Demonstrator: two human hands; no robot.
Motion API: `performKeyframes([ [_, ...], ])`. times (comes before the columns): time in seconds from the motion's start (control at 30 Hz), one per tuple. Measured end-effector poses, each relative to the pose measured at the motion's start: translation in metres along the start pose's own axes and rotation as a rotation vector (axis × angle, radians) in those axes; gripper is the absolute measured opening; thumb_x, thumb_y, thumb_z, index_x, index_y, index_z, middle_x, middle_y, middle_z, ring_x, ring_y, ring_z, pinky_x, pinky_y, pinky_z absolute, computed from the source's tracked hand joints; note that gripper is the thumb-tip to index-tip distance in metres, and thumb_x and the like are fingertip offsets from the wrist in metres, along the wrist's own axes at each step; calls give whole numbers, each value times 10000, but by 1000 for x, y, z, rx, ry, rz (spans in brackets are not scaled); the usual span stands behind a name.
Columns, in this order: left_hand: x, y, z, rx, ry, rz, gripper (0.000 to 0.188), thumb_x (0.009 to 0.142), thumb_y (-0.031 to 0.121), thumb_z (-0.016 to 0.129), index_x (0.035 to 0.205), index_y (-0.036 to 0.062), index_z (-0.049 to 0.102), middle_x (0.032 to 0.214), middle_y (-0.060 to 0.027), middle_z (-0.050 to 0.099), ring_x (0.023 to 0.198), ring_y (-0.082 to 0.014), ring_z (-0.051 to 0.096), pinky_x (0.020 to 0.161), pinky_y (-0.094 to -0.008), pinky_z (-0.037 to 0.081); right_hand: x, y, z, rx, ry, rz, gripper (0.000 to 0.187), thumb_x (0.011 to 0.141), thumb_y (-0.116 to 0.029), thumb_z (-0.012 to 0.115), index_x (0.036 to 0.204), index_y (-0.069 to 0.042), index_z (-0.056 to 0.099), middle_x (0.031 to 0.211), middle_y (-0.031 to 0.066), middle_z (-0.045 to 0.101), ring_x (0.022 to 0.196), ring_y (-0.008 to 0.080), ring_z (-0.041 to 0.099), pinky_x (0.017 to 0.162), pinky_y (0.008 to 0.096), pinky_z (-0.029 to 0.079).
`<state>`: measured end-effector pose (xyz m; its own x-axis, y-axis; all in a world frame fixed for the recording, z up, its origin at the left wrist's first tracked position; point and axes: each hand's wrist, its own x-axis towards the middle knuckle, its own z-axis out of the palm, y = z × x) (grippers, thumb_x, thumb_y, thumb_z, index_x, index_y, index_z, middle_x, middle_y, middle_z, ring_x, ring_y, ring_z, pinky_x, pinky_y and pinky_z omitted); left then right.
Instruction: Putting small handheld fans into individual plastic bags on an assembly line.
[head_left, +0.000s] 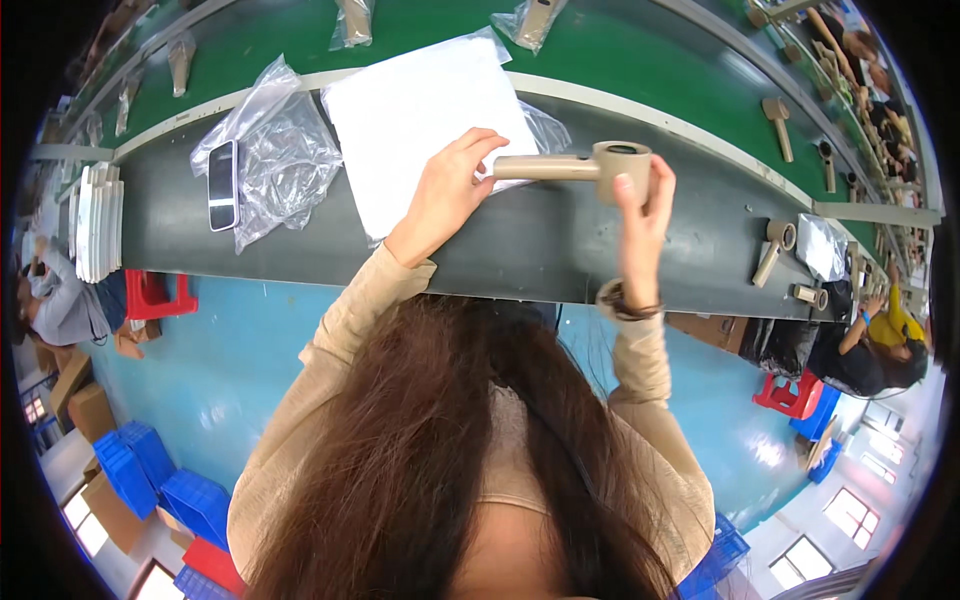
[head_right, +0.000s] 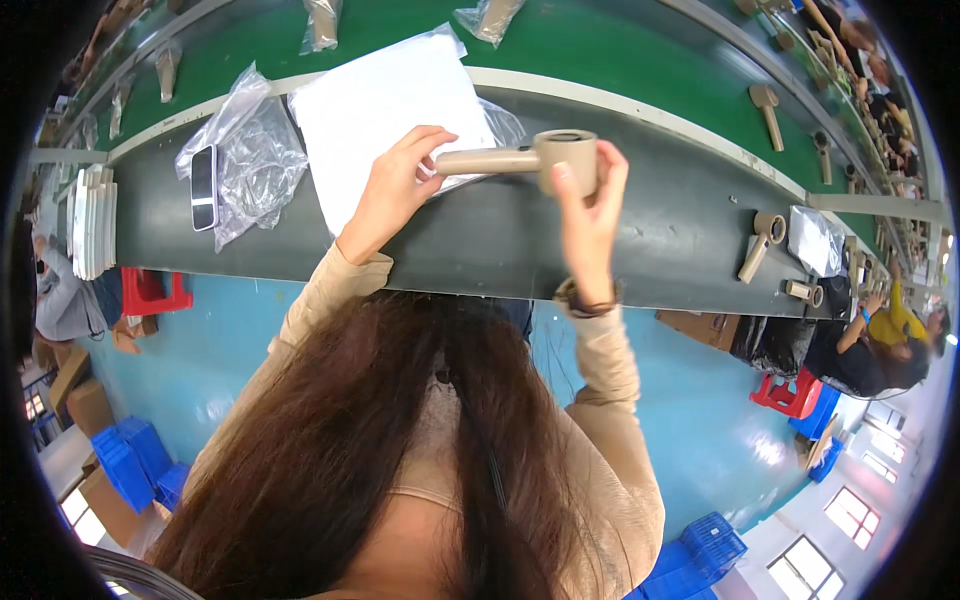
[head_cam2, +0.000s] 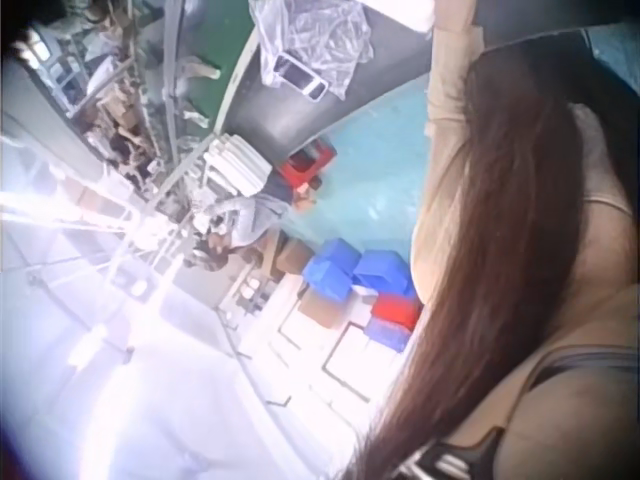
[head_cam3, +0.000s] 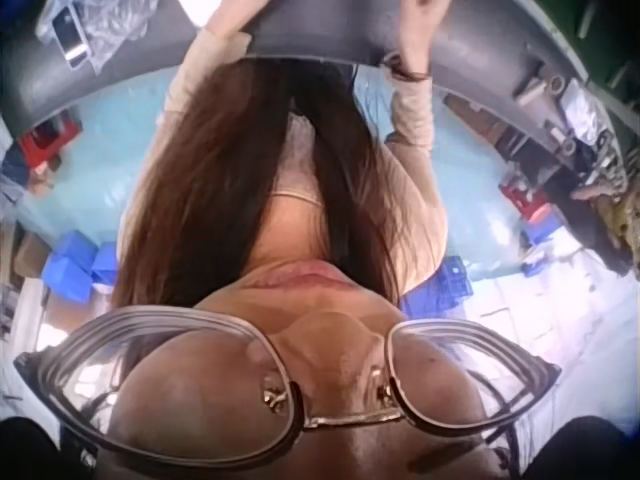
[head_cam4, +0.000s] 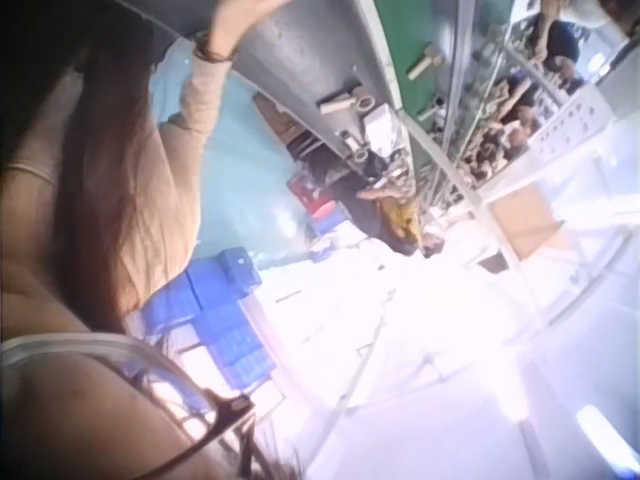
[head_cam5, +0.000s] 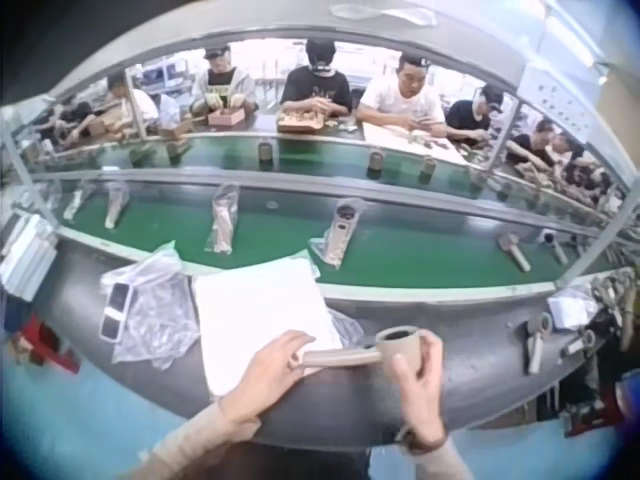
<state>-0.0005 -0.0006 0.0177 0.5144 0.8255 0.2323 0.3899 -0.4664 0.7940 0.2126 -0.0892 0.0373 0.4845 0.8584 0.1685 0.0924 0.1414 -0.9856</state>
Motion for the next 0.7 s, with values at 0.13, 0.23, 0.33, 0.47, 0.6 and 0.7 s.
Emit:
performKeyframes([
  [0.13,-1,11,-9,-135,-7,-64,497,712,-94,644,1187,48,608,1189,-53,579,794,-150,583,679,-237,537,-29,10,31,-180,150,-227,601,846,-63,690,1331,-6,340,1258,134,457,1149,211,473,988,333,375],
  [0.23,-1,15,-13,-239,-71,-35,532,727,-80,647,1235,72,602,1232,-42,559,805,-124,564,675,-224,537,-39,13,52,-130,195,-296,609,833,-39,694,1322,-3,332,1257,141,449,1156,219,467,996,338,368],
  [0.33,2,23,-19,-445,-128,-20,569,730,-69,653,1272,93,593,1266,-35,535,837,-98,537,691,-204,525,-36,20,68,-187,135,-359,638,778,-66,769,1286,-4,388,1228,118,459,1115,214,507,940,352,429],
  [0.47,13,30,-40,-573,-168,-47,596,732,-49,666,1300,109,582,1313,-30,511,858,-85,502,708,-188,497,-11,-5,70,-539,53,-651,570,673,-90,832,1165,-36,549,1092,122,559,1019,276,575,843,370,483],
  [0.6,30,32,-62,-432,-167,67,593,748,-47,626,1314,121,575,1320,-27,518,849,-90,486,686,-186,470,14,-38,67,-657,-191,-720,560,652,-133,823,1154,-66,584,1064,142,563,952,316,572,791,392,493],
  [0.7,48,29,-68,-403,-177,79,584,739,-68,558,1290,119,600,1310,-20,533,851,-90,485,687,-193,458,31,-43,76,-714,-330,-696,565,663,-162,810,1165,-55,573,1013,136,540,905,320,560,771,395,490],
])
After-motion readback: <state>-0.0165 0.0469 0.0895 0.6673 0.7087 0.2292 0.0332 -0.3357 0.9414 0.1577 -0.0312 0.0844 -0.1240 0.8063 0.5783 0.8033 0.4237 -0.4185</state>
